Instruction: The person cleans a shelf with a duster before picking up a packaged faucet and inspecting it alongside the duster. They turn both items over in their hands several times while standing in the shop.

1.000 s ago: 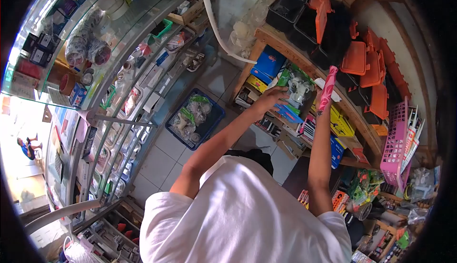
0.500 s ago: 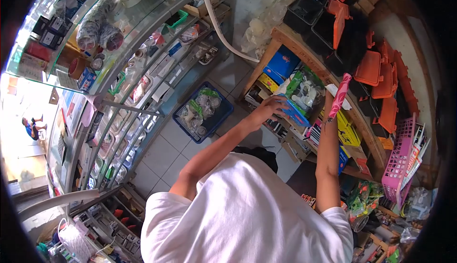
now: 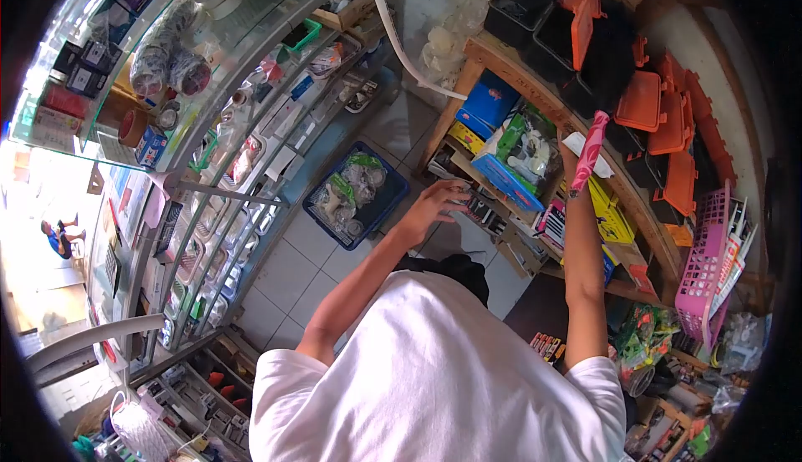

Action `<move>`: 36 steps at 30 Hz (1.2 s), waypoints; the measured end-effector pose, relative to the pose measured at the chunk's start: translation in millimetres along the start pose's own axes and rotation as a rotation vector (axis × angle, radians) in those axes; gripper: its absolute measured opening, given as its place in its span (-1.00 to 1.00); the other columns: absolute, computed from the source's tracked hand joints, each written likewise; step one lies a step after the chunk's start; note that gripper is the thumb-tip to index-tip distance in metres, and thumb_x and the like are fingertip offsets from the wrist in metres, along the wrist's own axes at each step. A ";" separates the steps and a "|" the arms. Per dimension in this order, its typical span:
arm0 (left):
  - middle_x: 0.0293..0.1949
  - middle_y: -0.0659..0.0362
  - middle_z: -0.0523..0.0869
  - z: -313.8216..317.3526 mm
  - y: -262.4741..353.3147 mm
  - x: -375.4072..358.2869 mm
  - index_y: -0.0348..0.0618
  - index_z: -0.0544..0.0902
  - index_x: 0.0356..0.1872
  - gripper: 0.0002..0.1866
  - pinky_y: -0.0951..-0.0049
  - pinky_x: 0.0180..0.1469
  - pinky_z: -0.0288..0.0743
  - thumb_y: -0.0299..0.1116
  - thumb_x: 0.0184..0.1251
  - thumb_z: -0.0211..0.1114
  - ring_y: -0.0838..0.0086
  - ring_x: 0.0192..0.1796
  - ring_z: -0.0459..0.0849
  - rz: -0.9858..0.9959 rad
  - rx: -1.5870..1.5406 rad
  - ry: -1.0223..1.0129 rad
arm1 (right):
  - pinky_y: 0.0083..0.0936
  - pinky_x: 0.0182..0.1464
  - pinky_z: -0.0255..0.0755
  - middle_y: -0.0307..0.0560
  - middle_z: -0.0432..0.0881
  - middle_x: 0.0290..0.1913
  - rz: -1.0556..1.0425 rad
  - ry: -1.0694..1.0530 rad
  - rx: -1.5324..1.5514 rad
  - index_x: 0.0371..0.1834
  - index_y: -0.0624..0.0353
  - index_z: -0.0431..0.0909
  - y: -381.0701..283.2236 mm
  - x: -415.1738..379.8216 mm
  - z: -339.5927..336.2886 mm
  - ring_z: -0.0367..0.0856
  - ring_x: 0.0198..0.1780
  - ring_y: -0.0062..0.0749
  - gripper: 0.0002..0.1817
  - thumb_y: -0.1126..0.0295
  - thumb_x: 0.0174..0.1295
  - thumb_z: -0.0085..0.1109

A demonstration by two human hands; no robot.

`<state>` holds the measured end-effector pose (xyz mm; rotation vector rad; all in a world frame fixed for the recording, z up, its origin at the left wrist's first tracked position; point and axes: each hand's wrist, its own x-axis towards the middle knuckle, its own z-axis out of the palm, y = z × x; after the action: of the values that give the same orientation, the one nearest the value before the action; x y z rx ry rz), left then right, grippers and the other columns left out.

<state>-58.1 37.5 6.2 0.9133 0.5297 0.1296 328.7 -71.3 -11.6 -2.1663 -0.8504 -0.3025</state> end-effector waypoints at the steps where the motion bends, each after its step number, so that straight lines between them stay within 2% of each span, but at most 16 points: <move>1: 0.19 0.05 0.57 -4.8 -2.5 -2.0 -0.05 0.36 0.31 -0.48 0.16 0.15 0.41 -0.06 0.41 -0.02 0.26 0.18 0.57 -0.003 0.003 -0.005 | -0.28 -0.22 0.49 0.08 0.60 -0.20 -0.030 -0.004 -0.024 -0.07 0.20 0.53 -2.5 1.7 0.2 0.61 -0.21 -0.09 -0.70 0.21 0.29 0.18; 10: 0.19 0.06 0.57 -38.6 -25.2 -34.0 -0.09 0.34 0.32 -0.46 0.22 0.16 0.40 -0.04 0.42 -0.01 0.26 0.20 0.55 -0.046 -0.044 0.122 | -0.23 -0.26 0.50 0.14 0.61 -0.29 -0.365 0.050 -0.252 -0.15 0.22 0.57 -23.3 -3.7 0.8 0.62 -0.28 -0.01 -0.69 0.17 0.28 0.18; 13: 0.18 0.05 0.57 -54.3 -36.3 -46.4 -0.10 0.33 0.33 -0.45 0.25 0.14 0.41 -0.03 0.43 0.01 0.26 0.19 0.55 -0.052 -0.095 0.145 | -0.21 -0.27 0.50 0.16 0.62 -0.32 -0.433 0.095 -0.469 -0.18 0.23 0.58 -38.8 -22.0 0.4 0.63 -0.31 0.02 -0.68 0.16 0.27 0.18; 15: 0.18 0.06 0.57 -67.5 -48.4 -52.8 -0.10 0.33 0.33 -0.43 0.26 0.12 0.42 0.02 0.44 0.01 0.28 0.17 0.57 -0.044 -0.131 0.189 | -0.26 0.09 0.45 0.09 0.62 -0.02 -0.238 0.044 -0.876 0.05 0.22 0.55 -81.7 -44.5 -11.8 0.60 0.04 -0.02 -0.50 0.01 0.28 0.11; 16: 0.18 0.06 0.57 -72.8 -54.2 -57.9 -0.10 0.33 0.33 -0.43 0.26 0.12 0.42 0.02 0.44 0.01 0.28 0.17 0.57 -0.065 -0.122 0.187 | -0.21 0.18 0.38 0.20 0.55 0.11 -0.157 0.010 -0.671 0.19 0.17 0.48 -92.6 -54.7 -17.5 0.51 0.15 0.10 -0.42 -0.07 0.32 0.03; 17: 0.18 0.07 0.57 -77.7 -60.8 -64.3 -0.08 0.33 0.32 -0.43 0.26 0.11 0.43 0.04 0.45 0.01 0.28 0.16 0.58 -0.053 -0.141 0.203 | -0.21 0.18 0.38 0.20 0.55 0.11 -0.135 0.003 -0.675 0.19 0.17 0.48 -106.4 -65.4 -25.6 0.51 0.15 0.10 -0.42 -0.07 0.32 0.03; 18: 0.17 0.08 0.58 -83.9 -66.6 -68.7 -0.07 0.34 0.32 -0.43 0.25 0.09 0.44 0.06 0.45 0.01 0.29 0.16 0.59 -0.041 -0.159 0.218 | -0.16 0.25 0.28 0.26 0.48 0.18 -0.035 -0.115 -0.493 0.23 0.19 0.45 -120.1 -76.1 -33.3 0.41 0.23 0.15 -0.39 -0.09 0.34 -0.01; 20: 0.18 0.06 0.58 -99.4 -83.8 -75.2 -0.07 0.33 0.32 -0.41 0.23 0.10 0.44 0.09 0.45 -0.01 0.28 0.16 0.59 -0.093 -0.130 0.249 | 0.09 0.42 -0.09 0.35 0.21 0.40 0.065 -0.176 -0.216 0.35 0.16 0.33 -117.7 -103.4 -33.8 0.08 0.44 0.29 -0.31 -0.15 0.37 -0.09; 22: 0.18 0.05 0.58 -113.2 -103.5 -81.3 -0.07 0.33 0.33 -0.40 0.21 0.11 0.44 0.11 0.45 -0.04 0.26 0.16 0.60 -0.137 -0.113 0.282 | 0.23 0.39 -0.15 0.40 0.08 0.45 0.045 -0.157 -0.271 0.40 0.10 0.28 -129.1 -128.0 -42.5 -0.05 0.47 0.41 -0.35 -0.08 0.39 -0.08; 24: 0.14 0.08 0.61 -128.2 -122.5 -89.6 -0.01 0.37 0.28 -0.46 0.25 0.04 0.48 0.09 0.44 0.02 0.31 0.12 0.62 -0.194 -0.082 0.398 | 0.20 0.38 -0.08 0.46 0.07 0.44 0.023 -0.131 -0.352 0.39 0.12 0.29 -147.2 -151.3 -48.4 -0.04 0.46 0.44 -0.41 0.00 0.41 -0.05; 26: 0.14 0.08 0.62 -141.6 -138.3 -99.1 -0.02 0.38 0.28 -0.46 0.25 0.03 0.48 0.08 0.44 0.02 0.31 0.12 0.62 -0.219 -0.087 0.431 | 0.31 0.38 -0.17 0.39 0.02 0.48 -0.035 -0.108 -0.312 0.41 0.01 0.29 -153.6 -166.6 -51.7 -0.14 0.49 0.43 -0.41 0.00 0.40 -0.03; 30: 0.20 0.08 0.58 -171.0 -182.5 -107.2 -0.01 0.36 0.32 -0.41 0.22 0.07 0.46 0.10 0.41 0.02 0.26 0.18 0.58 -0.288 -0.132 0.580 | 0.23 0.41 -0.19 0.35 0.01 0.48 -0.051 -0.120 -0.227 0.40 0.02 0.30 -163.0 -215.0 -41.8 -0.15 0.50 0.41 -0.42 0.06 0.37 0.03; 31: 0.20 0.08 0.58 -174.9 -191.3 -103.3 -0.01 0.36 0.32 -0.41 0.22 0.07 0.46 0.10 0.41 0.02 0.26 0.18 0.58 -0.274 -0.130 0.585 | 0.20 0.43 -0.19 0.32 0.02 0.48 -0.044 -0.167 -0.136 0.38 0.04 0.33 -163.9 -230.4 -34.9 -0.15 0.50 0.37 -0.44 0.09 0.36 0.05; 33: 0.14 0.08 0.61 -190.4 -207.5 -90.2 -0.02 0.41 0.27 -0.48 0.23 0.03 0.46 0.03 0.40 0.06 0.26 0.12 0.60 -0.307 0.005 0.755 | 0.17 0.44 -0.18 0.26 0.07 0.47 -0.047 -0.264 0.037 0.29 0.09 0.41 -159.1 -267.3 -14.4 -0.11 0.50 0.31 -0.51 0.15 0.35 0.09; 34: 0.14 0.08 0.61 -206.9 -219.3 -78.0 -0.02 0.41 0.27 -0.48 0.23 0.03 0.46 0.03 0.40 0.06 0.26 0.12 0.60 -0.289 0.014 0.755 | 0.15 0.44 -0.16 0.23 0.10 0.46 -0.056 -0.313 0.114 0.24 0.12 0.46 -153.1 -285.8 0.2 -0.07 0.50 0.29 -0.56 0.19 0.35 0.10; 36: -0.05 0.09 0.67 -238.1 -251.3 -56.5 -0.14 0.44 0.15 -0.57 0.17 -0.05 0.47 -0.12 0.38 0.16 0.23 0.00 0.63 -0.086 0.331 0.805 | 0.02 0.43 -0.01 0.17 0.25 0.39 -0.069 -0.430 0.252 0.14 0.15 0.53 -139.0 -321.0 28.9 0.10 0.46 0.16 -0.65 0.25 0.35 0.11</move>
<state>-251.9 36.2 -286.1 1.1476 1.3659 0.3440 -5.1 -136.7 -98.5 -1.9928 -1.1350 0.2384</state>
